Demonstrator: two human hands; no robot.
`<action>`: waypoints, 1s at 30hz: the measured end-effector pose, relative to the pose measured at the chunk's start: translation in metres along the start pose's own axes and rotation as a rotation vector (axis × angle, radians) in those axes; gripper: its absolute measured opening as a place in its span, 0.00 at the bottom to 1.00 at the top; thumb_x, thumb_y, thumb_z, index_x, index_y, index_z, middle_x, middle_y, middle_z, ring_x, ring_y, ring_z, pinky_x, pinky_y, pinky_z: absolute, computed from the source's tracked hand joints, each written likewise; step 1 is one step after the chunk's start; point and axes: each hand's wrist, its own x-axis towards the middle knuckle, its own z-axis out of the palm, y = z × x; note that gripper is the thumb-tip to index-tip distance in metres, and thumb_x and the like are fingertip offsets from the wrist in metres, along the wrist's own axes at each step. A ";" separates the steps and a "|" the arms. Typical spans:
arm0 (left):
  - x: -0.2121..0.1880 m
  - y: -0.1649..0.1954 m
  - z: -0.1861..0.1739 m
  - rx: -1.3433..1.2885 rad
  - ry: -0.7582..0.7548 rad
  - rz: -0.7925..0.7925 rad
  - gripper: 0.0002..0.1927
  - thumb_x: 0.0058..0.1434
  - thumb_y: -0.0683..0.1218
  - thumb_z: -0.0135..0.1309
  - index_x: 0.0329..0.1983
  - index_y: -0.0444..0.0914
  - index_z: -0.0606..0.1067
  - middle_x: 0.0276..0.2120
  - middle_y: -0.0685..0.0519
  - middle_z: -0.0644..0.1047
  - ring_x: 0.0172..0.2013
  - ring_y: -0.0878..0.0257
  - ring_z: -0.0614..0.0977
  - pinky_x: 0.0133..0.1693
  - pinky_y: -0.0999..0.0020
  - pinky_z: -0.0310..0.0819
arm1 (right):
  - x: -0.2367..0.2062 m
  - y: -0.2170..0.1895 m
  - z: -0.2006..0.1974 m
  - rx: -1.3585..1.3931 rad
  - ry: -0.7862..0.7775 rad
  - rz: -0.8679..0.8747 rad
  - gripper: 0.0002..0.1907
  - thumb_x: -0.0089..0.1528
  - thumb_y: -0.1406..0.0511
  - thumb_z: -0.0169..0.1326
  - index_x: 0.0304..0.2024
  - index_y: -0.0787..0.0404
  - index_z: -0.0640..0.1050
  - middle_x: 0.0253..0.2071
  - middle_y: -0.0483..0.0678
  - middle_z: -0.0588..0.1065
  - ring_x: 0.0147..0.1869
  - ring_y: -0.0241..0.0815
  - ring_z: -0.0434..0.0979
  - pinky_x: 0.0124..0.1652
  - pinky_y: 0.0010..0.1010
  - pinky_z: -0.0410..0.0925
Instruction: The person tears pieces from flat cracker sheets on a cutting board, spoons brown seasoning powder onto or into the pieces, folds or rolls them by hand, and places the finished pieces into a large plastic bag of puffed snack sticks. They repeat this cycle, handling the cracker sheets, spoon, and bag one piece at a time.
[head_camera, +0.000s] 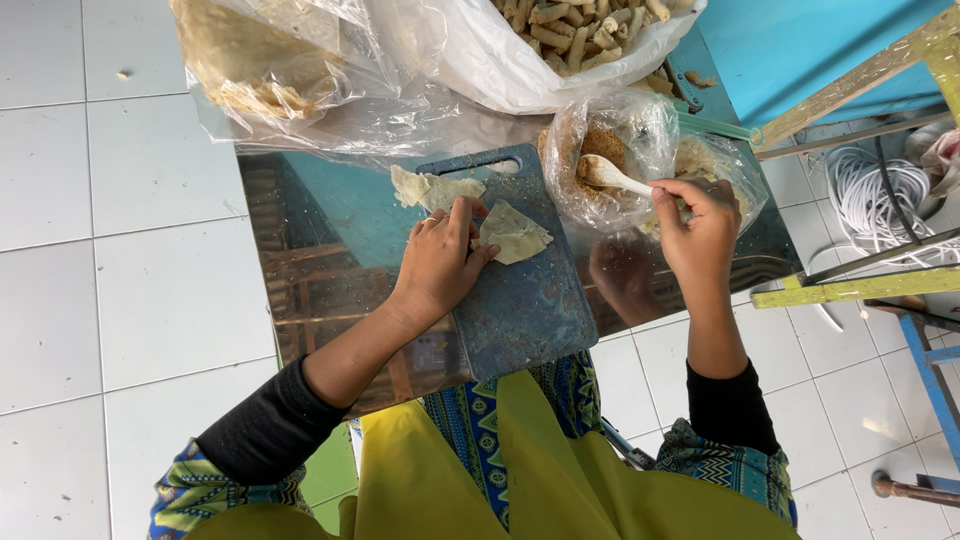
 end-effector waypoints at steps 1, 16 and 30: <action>0.000 0.000 -0.001 -0.008 0.004 0.001 0.23 0.61 0.50 0.62 0.53 0.40 0.66 0.31 0.53 0.76 0.39 0.54 0.78 0.46 0.53 0.69 | 0.000 0.001 -0.001 0.085 -0.004 0.095 0.05 0.68 0.69 0.63 0.46 0.60 0.85 0.33 0.44 0.77 0.39 0.36 0.67 0.41 0.29 0.62; -0.002 0.001 0.004 -0.009 0.045 0.020 0.29 0.57 0.46 0.62 0.58 0.40 0.63 0.34 0.55 0.75 0.41 0.55 0.77 0.46 0.54 0.66 | -0.024 -0.045 -0.001 0.354 -0.153 0.053 0.06 0.67 0.70 0.61 0.46 0.59 0.84 0.41 0.44 0.77 0.42 0.33 0.70 0.41 0.23 0.64; -0.007 -0.003 -0.001 -0.002 0.050 0.026 0.29 0.58 0.45 0.61 0.60 0.39 0.62 0.34 0.54 0.74 0.42 0.55 0.77 0.45 0.53 0.66 | -0.049 -0.053 0.014 -0.179 0.011 -0.503 0.07 0.65 0.69 0.65 0.47 0.56 0.87 0.40 0.39 0.77 0.45 0.41 0.66 0.45 0.31 0.63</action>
